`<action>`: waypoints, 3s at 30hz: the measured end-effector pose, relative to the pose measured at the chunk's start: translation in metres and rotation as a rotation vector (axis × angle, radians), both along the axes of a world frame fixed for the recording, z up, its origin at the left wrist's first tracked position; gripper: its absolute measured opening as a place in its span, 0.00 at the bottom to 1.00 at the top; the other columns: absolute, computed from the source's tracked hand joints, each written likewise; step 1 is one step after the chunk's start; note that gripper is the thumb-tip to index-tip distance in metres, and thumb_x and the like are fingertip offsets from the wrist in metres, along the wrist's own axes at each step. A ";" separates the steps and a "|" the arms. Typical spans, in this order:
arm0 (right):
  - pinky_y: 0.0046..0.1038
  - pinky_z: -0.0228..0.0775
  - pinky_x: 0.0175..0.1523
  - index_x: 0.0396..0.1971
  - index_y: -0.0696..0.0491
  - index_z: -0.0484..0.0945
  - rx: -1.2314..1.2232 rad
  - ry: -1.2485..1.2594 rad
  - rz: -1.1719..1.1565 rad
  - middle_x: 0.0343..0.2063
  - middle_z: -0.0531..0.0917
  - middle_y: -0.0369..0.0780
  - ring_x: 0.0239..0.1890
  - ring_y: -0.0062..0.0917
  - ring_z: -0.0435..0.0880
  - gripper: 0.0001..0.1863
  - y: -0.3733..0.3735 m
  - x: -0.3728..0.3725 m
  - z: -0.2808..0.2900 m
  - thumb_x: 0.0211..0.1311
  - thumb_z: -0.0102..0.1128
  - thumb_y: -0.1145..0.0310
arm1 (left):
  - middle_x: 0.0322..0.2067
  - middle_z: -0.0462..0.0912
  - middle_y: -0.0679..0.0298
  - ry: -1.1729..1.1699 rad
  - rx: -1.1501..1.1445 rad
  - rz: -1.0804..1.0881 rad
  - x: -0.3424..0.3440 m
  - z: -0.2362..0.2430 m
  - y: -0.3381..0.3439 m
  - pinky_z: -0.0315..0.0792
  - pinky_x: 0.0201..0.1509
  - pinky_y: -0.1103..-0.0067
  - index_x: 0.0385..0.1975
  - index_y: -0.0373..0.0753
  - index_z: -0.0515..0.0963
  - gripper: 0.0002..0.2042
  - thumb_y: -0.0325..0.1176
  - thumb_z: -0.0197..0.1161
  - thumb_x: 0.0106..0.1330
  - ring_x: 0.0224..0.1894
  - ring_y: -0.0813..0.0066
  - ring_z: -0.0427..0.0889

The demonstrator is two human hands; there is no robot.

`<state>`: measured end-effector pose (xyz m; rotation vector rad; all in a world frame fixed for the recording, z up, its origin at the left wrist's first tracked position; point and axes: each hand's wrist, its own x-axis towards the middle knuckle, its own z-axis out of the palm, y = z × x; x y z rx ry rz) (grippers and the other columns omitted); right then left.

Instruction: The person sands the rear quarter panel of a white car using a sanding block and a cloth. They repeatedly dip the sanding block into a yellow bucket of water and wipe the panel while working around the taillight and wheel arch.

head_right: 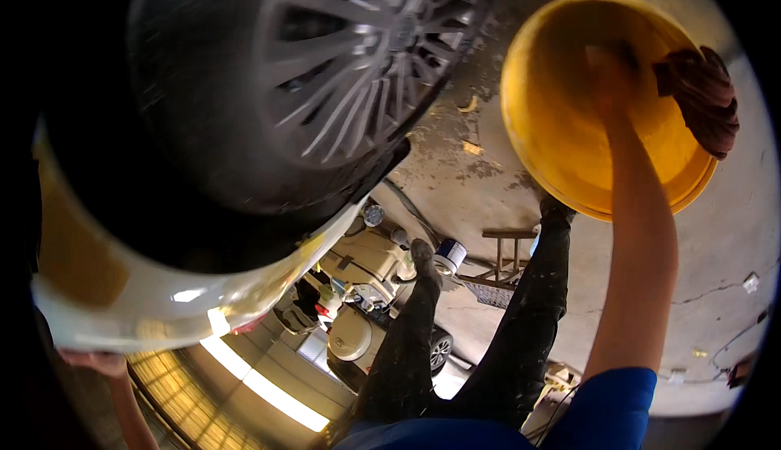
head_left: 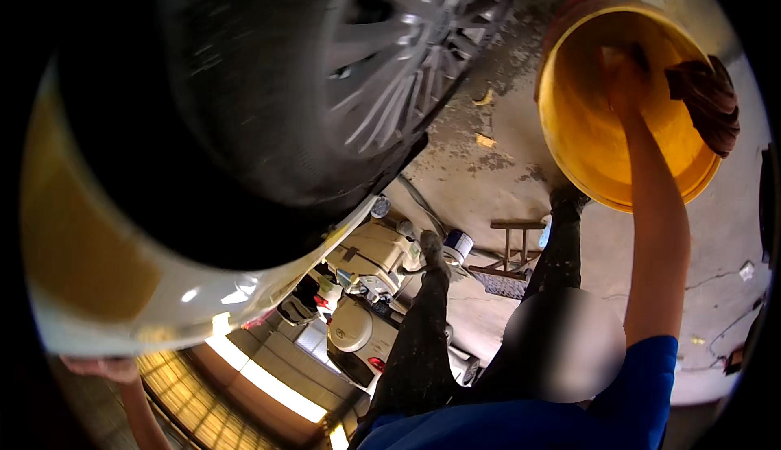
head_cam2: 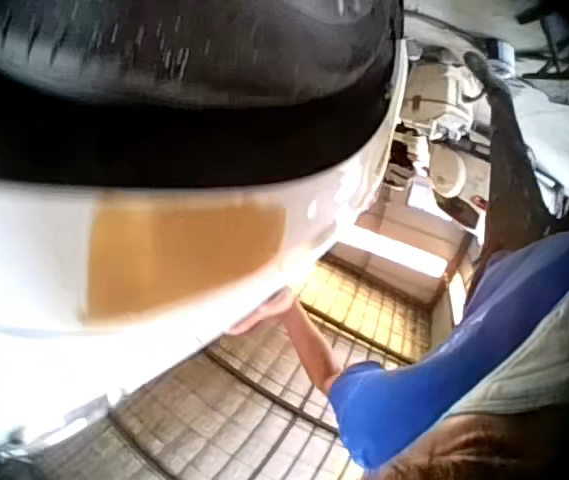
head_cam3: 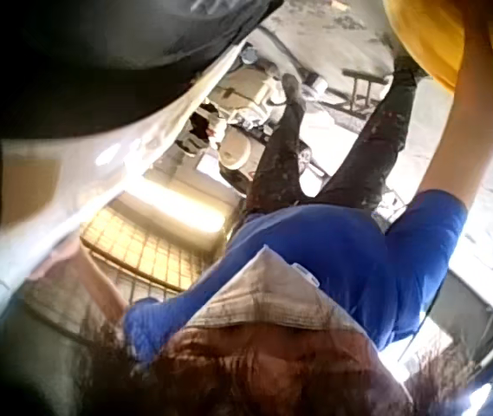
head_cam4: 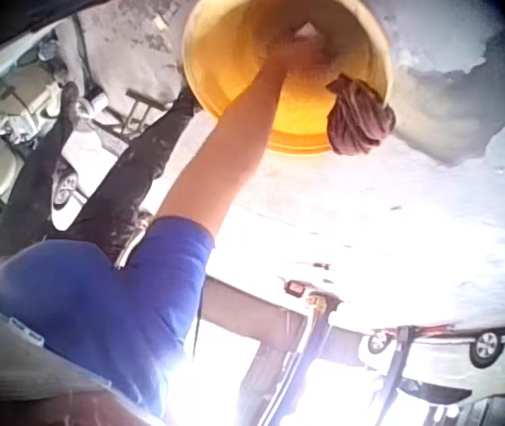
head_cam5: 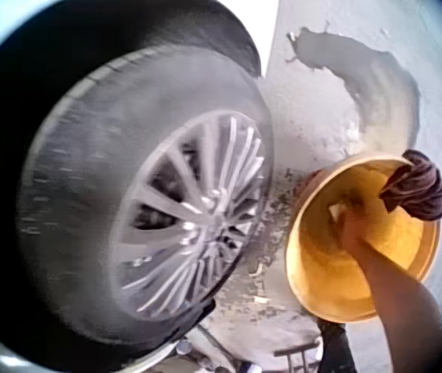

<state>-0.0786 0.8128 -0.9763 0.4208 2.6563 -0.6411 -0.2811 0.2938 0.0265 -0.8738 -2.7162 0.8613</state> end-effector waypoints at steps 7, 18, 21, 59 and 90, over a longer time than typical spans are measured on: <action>0.53 0.72 0.63 0.72 0.42 0.66 0.448 -0.164 0.291 0.63 0.76 0.50 0.61 0.50 0.77 0.35 -0.063 -0.013 0.047 0.67 0.65 0.51 | 0.70 0.58 0.37 -0.072 0.103 0.052 -0.011 0.023 -0.002 0.65 0.73 0.54 0.75 0.25 0.46 0.38 0.52 0.42 0.78 0.71 0.45 0.65; 0.50 0.74 0.62 0.75 0.37 0.64 0.024 -0.049 -0.229 0.61 0.78 0.47 0.62 0.49 0.77 0.41 -0.038 0.001 0.372 0.62 0.70 0.53 | 0.74 0.51 0.39 -0.059 0.015 -0.190 -0.023 -0.016 0.055 0.52 0.78 0.54 0.77 0.26 0.50 0.40 0.56 0.46 0.80 0.76 0.43 0.54; 0.46 0.75 0.61 0.71 0.39 0.71 -0.239 0.145 -0.355 0.61 0.78 0.50 0.60 0.49 0.78 0.37 -0.079 -0.016 0.480 0.61 0.73 0.54 | 0.74 0.53 0.40 -0.130 0.214 -0.206 -0.026 -0.023 0.056 0.52 0.77 0.54 0.77 0.29 0.52 0.37 0.49 0.53 0.79 0.76 0.43 0.55; 0.37 0.74 0.53 0.54 0.45 0.83 -1.325 0.863 -1.007 0.44 0.85 0.48 0.48 0.32 0.85 0.17 -0.257 -0.177 0.710 0.72 0.60 0.54 | 0.75 0.52 0.41 -0.124 0.029 -0.273 -0.022 -0.013 0.058 0.49 0.75 0.48 0.76 0.36 0.61 0.36 0.41 0.56 0.68 0.75 0.40 0.53; 0.36 0.78 0.58 0.70 0.62 0.68 -1.122 0.619 -1.112 0.49 0.86 0.56 0.50 0.40 0.89 0.35 -0.224 -0.224 0.733 0.69 0.65 0.61 | 0.75 0.51 0.40 -0.125 0.011 -0.268 -0.024 -0.007 0.064 0.49 0.75 0.48 0.75 0.34 0.61 0.37 0.37 0.60 0.65 0.76 0.39 0.51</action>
